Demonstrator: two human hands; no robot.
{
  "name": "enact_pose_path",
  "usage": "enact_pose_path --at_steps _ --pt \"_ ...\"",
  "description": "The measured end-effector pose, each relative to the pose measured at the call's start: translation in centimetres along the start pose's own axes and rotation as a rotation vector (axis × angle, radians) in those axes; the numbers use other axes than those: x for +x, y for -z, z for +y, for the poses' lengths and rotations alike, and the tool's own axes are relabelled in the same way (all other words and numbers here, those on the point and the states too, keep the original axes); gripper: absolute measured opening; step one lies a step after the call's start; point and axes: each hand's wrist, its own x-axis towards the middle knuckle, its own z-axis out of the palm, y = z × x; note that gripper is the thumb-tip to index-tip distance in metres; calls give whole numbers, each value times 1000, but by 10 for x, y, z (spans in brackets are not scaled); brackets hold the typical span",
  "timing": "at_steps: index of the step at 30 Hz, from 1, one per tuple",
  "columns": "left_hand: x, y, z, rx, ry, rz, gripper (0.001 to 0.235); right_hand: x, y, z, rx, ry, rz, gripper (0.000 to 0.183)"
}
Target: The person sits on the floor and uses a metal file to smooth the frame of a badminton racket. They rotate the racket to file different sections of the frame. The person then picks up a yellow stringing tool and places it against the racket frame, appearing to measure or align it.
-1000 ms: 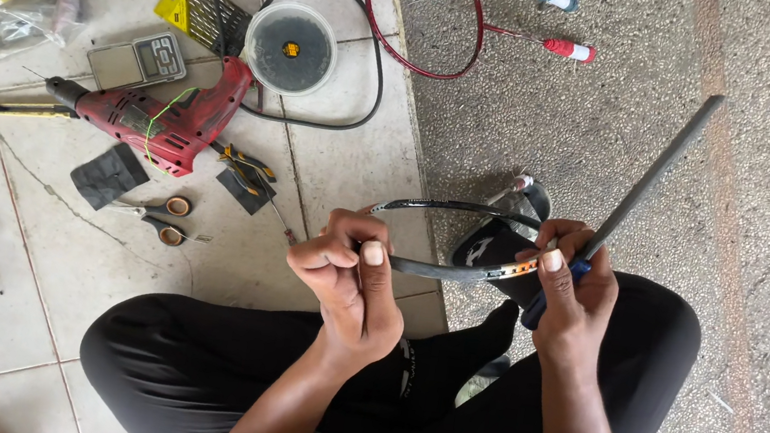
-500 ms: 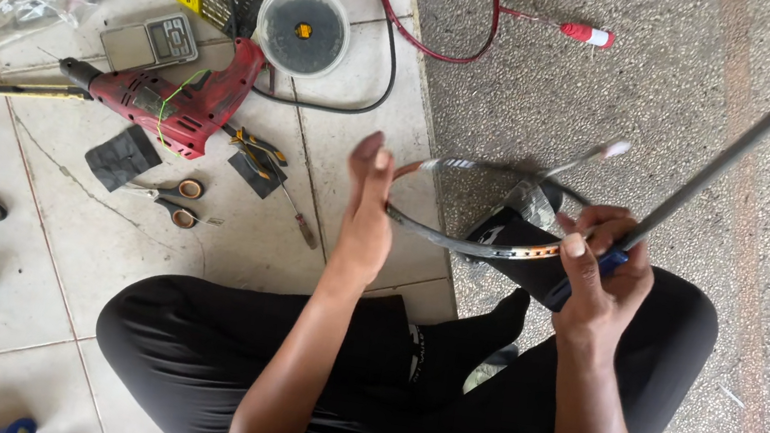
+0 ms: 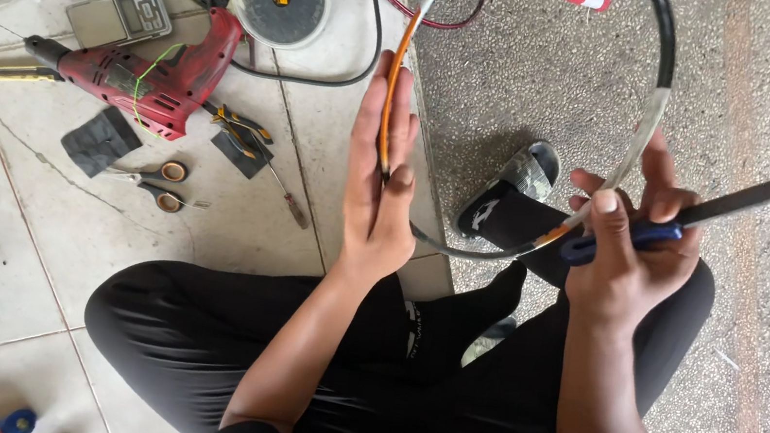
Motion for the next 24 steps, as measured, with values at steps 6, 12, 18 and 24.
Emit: enact_pose_path --at_steps 6,12,18,24 --pt "-13 0 -7 23 -118 23 57 2 -1 -6 118 61 -70 36" --pt "-23 7 -5 190 -188 19 57 -3 1 -9 158 55 -45 39" --pt "-39 20 -23 277 -369 -18 56 -7 3 -10 221 53 -32 39" --pt "-45 28 -37 353 -535 -19 59 -8 15 -1 217 156 -85 40"
